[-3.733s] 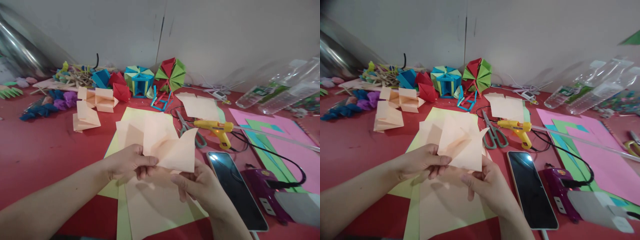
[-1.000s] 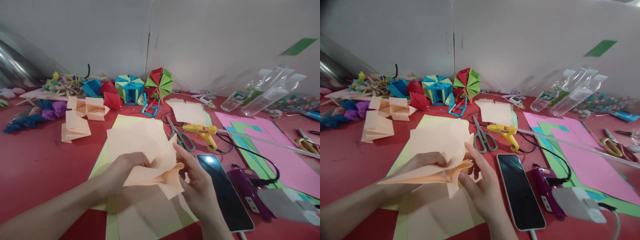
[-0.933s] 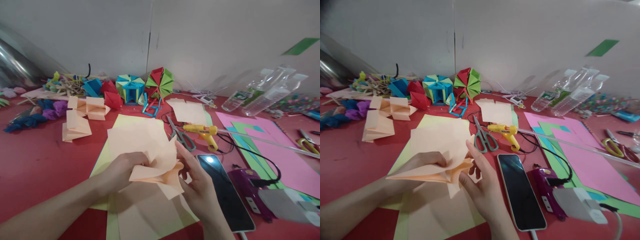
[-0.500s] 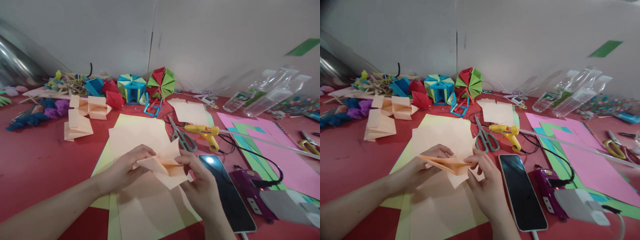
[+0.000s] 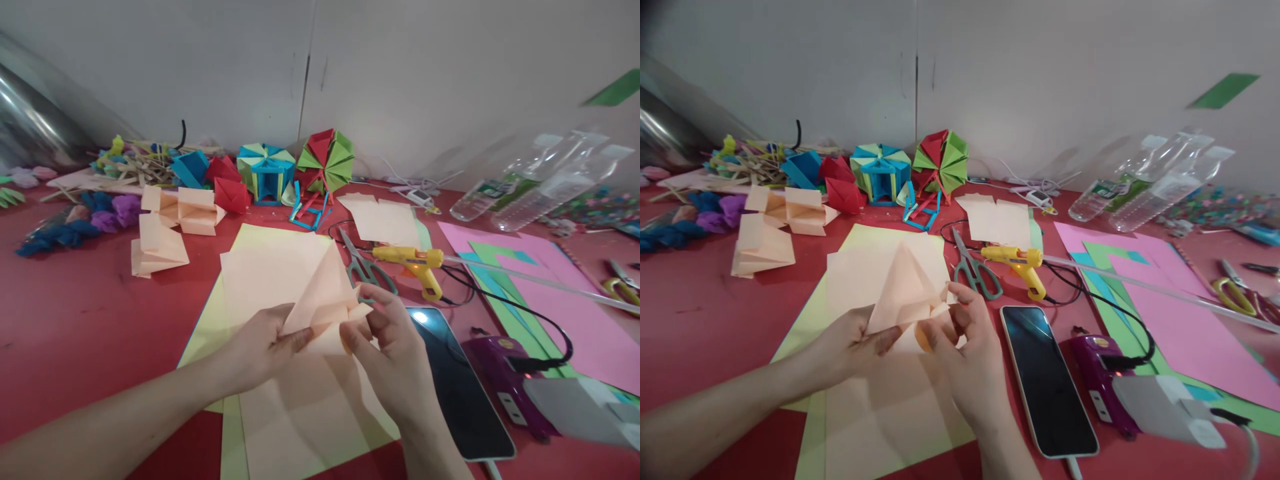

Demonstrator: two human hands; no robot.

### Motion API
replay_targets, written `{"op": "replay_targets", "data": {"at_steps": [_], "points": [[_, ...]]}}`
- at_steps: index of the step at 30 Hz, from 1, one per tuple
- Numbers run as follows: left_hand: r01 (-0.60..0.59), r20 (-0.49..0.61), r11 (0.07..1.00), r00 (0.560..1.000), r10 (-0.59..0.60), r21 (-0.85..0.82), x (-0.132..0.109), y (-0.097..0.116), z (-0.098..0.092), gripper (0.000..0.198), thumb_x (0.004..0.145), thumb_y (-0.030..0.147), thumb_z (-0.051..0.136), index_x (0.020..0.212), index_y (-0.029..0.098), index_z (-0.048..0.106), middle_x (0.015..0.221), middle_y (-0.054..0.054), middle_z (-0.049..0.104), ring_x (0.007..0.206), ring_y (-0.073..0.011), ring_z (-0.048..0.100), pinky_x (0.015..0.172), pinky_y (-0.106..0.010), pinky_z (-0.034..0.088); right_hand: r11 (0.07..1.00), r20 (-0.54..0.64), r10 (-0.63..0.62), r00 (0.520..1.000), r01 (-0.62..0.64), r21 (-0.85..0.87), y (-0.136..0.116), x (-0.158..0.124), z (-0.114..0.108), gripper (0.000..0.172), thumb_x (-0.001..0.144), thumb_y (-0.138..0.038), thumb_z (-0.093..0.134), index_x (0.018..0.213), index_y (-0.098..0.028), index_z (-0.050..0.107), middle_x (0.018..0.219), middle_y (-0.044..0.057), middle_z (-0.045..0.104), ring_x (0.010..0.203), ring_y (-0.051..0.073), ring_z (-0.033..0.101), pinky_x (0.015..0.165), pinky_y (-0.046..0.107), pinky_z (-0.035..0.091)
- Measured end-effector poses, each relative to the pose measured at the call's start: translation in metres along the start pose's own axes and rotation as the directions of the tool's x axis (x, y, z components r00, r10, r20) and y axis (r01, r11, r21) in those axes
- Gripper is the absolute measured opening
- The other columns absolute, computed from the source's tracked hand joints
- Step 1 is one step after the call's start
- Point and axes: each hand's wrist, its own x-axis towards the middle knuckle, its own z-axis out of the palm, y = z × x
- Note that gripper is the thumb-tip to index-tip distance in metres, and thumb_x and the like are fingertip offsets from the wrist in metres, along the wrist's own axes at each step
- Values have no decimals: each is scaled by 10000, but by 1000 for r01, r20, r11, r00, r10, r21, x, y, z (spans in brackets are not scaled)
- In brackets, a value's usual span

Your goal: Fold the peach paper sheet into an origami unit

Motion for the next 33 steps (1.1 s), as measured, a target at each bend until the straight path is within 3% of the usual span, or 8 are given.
{"op": "replay_targets", "data": {"at_steps": [4, 8, 11, 15, 20, 25, 29, 33], "points": [[70, 63, 995, 996, -65, -75, 1, -2, 0, 361, 857, 470, 429, 636, 185, 416, 564, 57, 384, 499, -83, 346, 458, -194, 254, 996, -54, -22, 998, 17, -91, 0, 1, -1, 379, 747, -319, 582, 1088, -206, 460, 568, -75, 437, 542, 111, 444, 558, 242, 420], [75, 77, 992, 995, -68, -99, 0, -1, -1, 361, 841, 490, 448, 652, 183, 428, 565, 55, 402, 501, -85, 365, 462, -194, 265, 998, 31, -55, 998, 56, -38, 5, 1, -2, 531, 750, -272, 595, 1235, -224, 385, 612, -72, 454, 575, 113, 468, 612, 261, 439], [60, 59, 995, 997, -56, -79, -1, 3, -1, 311, 847, 457, 450, 722, 175, 489, 616, 35, 467, 545, -107, 429, 485, -202, 299, 999, 41, -47, 998, 48, -12, 8, 1, -2, 543, 767, -261, 588, 1264, -225, 373, 592, -81, 410, 564, 112, 464, 599, 255, 437], [-12, 63, 999, 998, 15, -51, -3, 6, -1, 256, 866, 393, 445, 806, 163, 540, 776, -20, 584, 717, -156, 536, 596, -219, 386, 999, 42, -33, 999, 32, 21, 11, 2, -1, 461, 806, -280, 548, 1236, -229, 391, 702, -31, 511, 672, 135, 532, 612, 255, 449], [104, 196, 979, 978, -68, -177, -5, 2, -1, 275, 842, 422, 485, 914, 158, 510, 770, -32, 602, 660, -151, 582, 580, -233, 447, 999, 35, -42, 998, 42, 7, 13, 4, -1, 420, 816, -253, 523, 1220, -230, 409, 747, -13, 559, 690, 133, 546, 600, 242, 441], [215, 162, 966, 968, -192, -142, -8, 1, -1, 259, 747, 368, 614, 852, 147, 527, 720, -27, 623, 666, -180, 595, 569, -253, 431, 1000, -28, -4, 1000, 4, -1, 6, 2, 1, 490, 752, -261, 598, 1208, -224, 421, 682, -36, 555, 617, 120, 514, 586, 245, 427], [144, 142, 957, 984, -111, -250, -9, 2, 0, 246, 738, 343, 632, 887, 154, 578, 766, -19, 628, 708, -171, 579, 578, -234, 411, 998, -24, 40, 999, -39, 56, 3, 1, 1, 527, 720, -261, 619, 1203, -223, 413, 671, -41, 558, 593, 120, 511, 552, 242, 427], [82, 143, 911, 989, -26, -404, -4, -1, -2, 406, 715, 359, 671, 1052, 159, 566, 798, -30, 632, 727, -178, 583, 605, -242, 430, 999, -7, 7, 1000, -8, -46, 5, 1, -3, 522, 735, -252, 625, 1215, -241, 421, 629, -65, 526, 567, 105, 490, 549, 228, 418]]}}
